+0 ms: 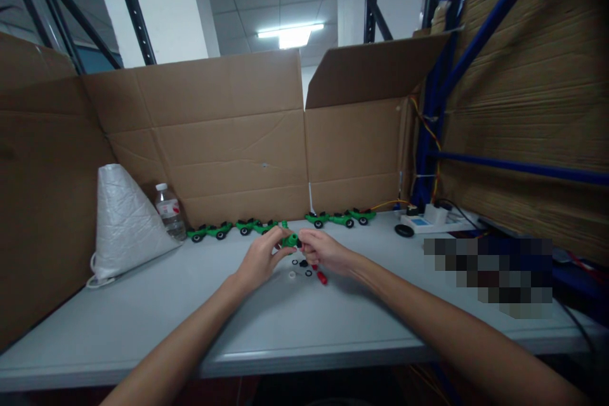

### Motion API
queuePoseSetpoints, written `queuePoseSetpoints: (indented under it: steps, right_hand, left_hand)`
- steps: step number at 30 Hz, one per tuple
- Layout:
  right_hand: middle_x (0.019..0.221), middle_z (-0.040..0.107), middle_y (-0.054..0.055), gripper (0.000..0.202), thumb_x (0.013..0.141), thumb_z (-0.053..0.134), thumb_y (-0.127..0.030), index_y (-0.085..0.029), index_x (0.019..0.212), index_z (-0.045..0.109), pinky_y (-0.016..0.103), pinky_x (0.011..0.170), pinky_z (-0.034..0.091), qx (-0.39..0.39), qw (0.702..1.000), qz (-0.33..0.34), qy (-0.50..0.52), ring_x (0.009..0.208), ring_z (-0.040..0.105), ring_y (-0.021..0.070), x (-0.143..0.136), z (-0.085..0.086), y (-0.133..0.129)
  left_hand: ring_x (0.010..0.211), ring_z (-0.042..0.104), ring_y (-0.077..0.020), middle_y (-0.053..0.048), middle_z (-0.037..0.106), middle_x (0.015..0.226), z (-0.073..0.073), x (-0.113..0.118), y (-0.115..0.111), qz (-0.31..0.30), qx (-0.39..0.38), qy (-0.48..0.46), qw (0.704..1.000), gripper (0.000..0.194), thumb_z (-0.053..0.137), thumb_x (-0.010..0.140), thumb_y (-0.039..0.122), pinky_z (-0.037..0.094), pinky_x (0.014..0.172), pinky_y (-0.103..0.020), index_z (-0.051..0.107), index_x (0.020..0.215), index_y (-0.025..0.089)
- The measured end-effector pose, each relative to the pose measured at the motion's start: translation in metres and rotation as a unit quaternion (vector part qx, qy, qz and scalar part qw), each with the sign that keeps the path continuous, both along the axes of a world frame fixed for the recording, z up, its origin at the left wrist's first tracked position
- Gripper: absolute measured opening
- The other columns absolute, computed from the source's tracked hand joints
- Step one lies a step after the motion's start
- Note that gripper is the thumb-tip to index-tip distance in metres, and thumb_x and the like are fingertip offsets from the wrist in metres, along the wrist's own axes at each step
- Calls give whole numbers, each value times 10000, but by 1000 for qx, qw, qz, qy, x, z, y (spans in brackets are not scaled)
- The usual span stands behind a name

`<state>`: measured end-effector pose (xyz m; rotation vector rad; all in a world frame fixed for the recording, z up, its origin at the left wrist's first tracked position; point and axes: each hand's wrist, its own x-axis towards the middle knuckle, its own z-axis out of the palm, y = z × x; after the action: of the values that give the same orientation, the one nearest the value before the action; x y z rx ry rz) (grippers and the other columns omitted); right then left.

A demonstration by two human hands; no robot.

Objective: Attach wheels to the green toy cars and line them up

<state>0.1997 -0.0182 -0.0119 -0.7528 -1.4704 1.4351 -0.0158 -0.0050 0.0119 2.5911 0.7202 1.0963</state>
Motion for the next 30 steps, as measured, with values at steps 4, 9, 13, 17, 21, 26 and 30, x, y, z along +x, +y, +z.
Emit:
queuePoseSetpoints:
  steps: [4, 9, 13, 17, 21, 26, 30]
  right_hand:
    - [599, 320, -108, 410, 872, 640, -570, -237, 782, 416, 224, 461, 185, -15, 1000, 3, 11, 474, 193, 75, 0, -1, 2]
    - [633, 393, -75, 452, 884, 600, -628, -230, 756, 427, 219, 440, 203, 64, 995, -76, -23, 484, 280, 81, -8, -14, 10]
    - [638, 433, -60, 399, 915, 580, -584, -222, 781, 478, 215, 445, 247, 105, 989, -92, -40, 508, 347, 93, -10, -21, 14]
    - [621, 443, -57, 363, 887, 614, -523, -213, 746, 488, 213, 443, 244, 93, 991, -81, -42, 497, 352, 85, -8, -19, 13]
    - [613, 459, -52, 372, 848, 670, -518, -211, 728, 498, 215, 444, 259, 66, 995, -69, -25, 489, 363, 83, -8, -15, 8]
    - [602, 468, -49, 396, 807, 712, -527, -202, 696, 513, 213, 443, 240, 54, 996, -74, 16, 489, 347, 76, -10, -10, 4]
    - [580, 469, -50, 387, 812, 707, -520, -204, 685, 523, 219, 440, 237, 66, 995, -76, 14, 472, 344, 78, -9, -10, 5]
  left_hand:
    - [1109, 658, -255, -105, 702, 1229, 2, -2, -1, -14, 39, 18, 999, 290, 628, 1012, 382, 497, 941, -348, 649, 1265, 243]
    - [821, 673, -189, -43, 719, 976, -6, -4, 10, 32, 9, -7, 999, 330, 671, 977, 448, 526, 735, -283, 647, 1207, 213]
    - [748, 683, -170, -23, 724, 864, -10, -4, 15, 57, -28, -27, 998, 386, 658, 981, 473, 507, 643, -243, 648, 1234, 182]
    - [789, 716, -174, -72, 760, 1020, -10, -1, 13, 42, -59, -46, 996, 421, 612, 1003, 483, 529, 639, -242, 672, 1287, 180]
    - [773, 706, -171, -98, 766, 1082, -11, 1, 15, 26, -90, -72, 993, 461, 605, 1000, 505, 557, 667, -264, 696, 1300, 167]
    - [735, 710, -175, -100, 773, 1013, -14, 2, 17, 12, -130, -95, 987, 501, 631, 979, 531, 550, 647, -263, 699, 1283, 139]
    - [745, 713, -183, -106, 775, 992, -12, 2, 15, 16, -131, -99, 986, 491, 633, 977, 536, 550, 650, -263, 707, 1252, 135]
